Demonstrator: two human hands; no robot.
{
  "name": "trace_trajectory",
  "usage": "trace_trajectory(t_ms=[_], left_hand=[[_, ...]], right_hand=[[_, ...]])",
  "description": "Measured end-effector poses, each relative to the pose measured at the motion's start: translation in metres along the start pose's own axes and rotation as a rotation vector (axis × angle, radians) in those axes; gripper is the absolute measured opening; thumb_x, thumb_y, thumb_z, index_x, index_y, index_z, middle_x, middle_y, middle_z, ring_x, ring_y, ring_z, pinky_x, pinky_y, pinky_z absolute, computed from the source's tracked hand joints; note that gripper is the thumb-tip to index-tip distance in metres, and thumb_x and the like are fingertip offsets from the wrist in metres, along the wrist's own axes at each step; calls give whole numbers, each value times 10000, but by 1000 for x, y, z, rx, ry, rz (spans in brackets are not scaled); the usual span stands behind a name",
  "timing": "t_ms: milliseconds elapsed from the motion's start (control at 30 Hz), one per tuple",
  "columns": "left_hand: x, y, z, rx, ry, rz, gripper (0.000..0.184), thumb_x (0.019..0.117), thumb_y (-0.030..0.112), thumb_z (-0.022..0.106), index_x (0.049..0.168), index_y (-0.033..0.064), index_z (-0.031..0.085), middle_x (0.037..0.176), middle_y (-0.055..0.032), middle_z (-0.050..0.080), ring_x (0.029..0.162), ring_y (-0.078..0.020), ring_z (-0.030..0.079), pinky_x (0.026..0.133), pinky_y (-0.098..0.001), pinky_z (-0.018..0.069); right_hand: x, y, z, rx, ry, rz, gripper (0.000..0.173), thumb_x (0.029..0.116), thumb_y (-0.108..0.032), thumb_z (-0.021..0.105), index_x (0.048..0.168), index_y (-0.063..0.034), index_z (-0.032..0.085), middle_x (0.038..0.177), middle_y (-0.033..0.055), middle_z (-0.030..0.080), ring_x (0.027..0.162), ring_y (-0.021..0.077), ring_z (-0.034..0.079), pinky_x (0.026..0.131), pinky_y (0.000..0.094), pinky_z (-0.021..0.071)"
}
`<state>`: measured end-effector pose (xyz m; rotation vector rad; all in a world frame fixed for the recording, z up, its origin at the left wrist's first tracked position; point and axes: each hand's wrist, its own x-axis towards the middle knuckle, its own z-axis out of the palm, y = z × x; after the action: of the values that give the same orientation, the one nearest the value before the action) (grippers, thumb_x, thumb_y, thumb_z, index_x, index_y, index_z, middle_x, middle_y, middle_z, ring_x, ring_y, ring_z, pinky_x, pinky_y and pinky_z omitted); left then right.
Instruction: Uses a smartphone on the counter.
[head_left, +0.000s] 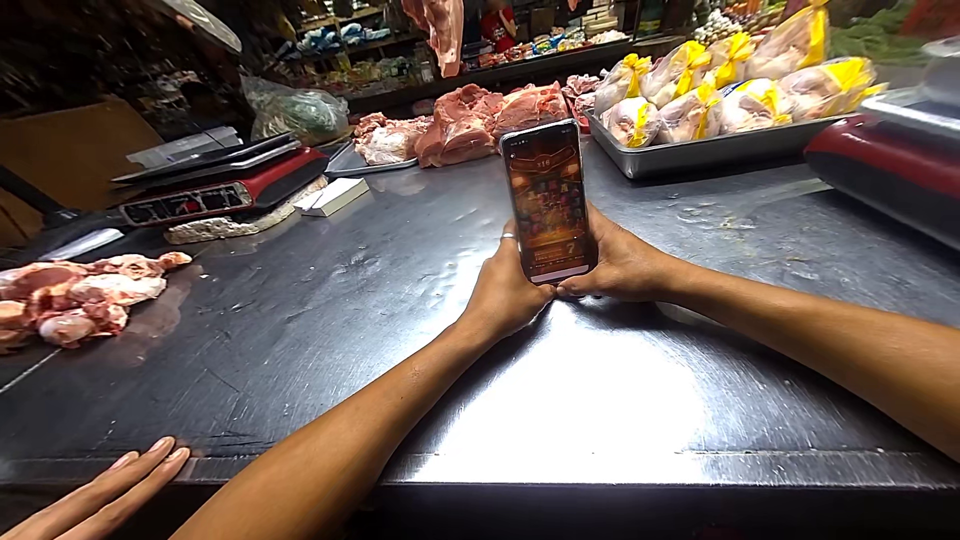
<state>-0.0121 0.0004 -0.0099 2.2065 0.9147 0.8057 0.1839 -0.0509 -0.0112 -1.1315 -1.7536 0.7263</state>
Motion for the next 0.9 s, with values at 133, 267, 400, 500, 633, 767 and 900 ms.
trace_trajectory(t_ms=[133, 267, 400, 500, 633, 767, 900], left_hand=[[-1, 2, -1, 13, -7, -15, 1029, 727, 68, 901, 1547, 139, 283, 1061, -88, 732, 970, -193, 735, 866, -448, 610], [-1, 2, 0, 7, -2, -9, 1024, 724, 65, 907, 1539, 152, 292, 1041, -81, 738, 952, -187, 740, 851, -438, 615], [-2, 3, -1, 14, -7, -13, 999, 737, 74, 904, 1529, 152, 300, 1047, -79, 735, 958, -184, 737, 855, -439, 612], [-2, 3, -1, 19, -2, -2, 1004, 729, 72, 906, 1529, 144, 303, 1053, -85, 735, 966, -186, 736, 857, -441, 613], [-3, 3, -1, 25, 0, 1, 993, 731, 63, 897, 1527, 130, 308, 1059, -97, 730, 971, -200, 734, 856, -450, 609], [-3, 3, -1, 37, -4, -6, 996, 739, 79, 895, 1534, 125, 296, 1055, -97, 732, 960, -200, 736, 847, -454, 610], [-3, 4, -1, 33, -3, -10, 996, 736, 78, 897, 1534, 126, 301, 1059, -98, 731, 965, -203, 734, 847, -459, 610]], right_hand=[[1, 3, 0, 29, -9, -19, 960, 652, 83, 860, 1448, -138, 371, 1193, 20, 697, 1041, 98, 706, 868, 301, 620], [0, 0, 0, 44, -7, 13, 955, 654, 97, 851, 1443, -151, 372, 1176, 17, 704, 1014, 107, 715, 828, 302, 628], [0, 1, 0, 40, -9, 12, 958, 653, 88, 848, 1447, -150, 369, 1186, 21, 699, 1031, 107, 710, 854, 314, 626], [0, 2, 0, 55, -9, 1, 955, 651, 100, 851, 1442, -144, 374, 1194, 24, 699, 1046, 110, 709, 872, 312, 625], [-1, 4, 1, 81, -15, -32, 963, 647, 126, 840, 1446, -129, 367, 1219, 26, 685, 1078, 103, 697, 924, 294, 607], [-1, 4, 1, 78, -9, -32, 953, 657, 131, 842, 1444, -131, 372, 1213, 25, 692, 1063, 111, 706, 913, 299, 614], [-1, 4, 1, 63, -7, -38, 937, 656, 125, 836, 1435, -128, 381, 1200, 30, 697, 1051, 115, 709, 902, 307, 617]])
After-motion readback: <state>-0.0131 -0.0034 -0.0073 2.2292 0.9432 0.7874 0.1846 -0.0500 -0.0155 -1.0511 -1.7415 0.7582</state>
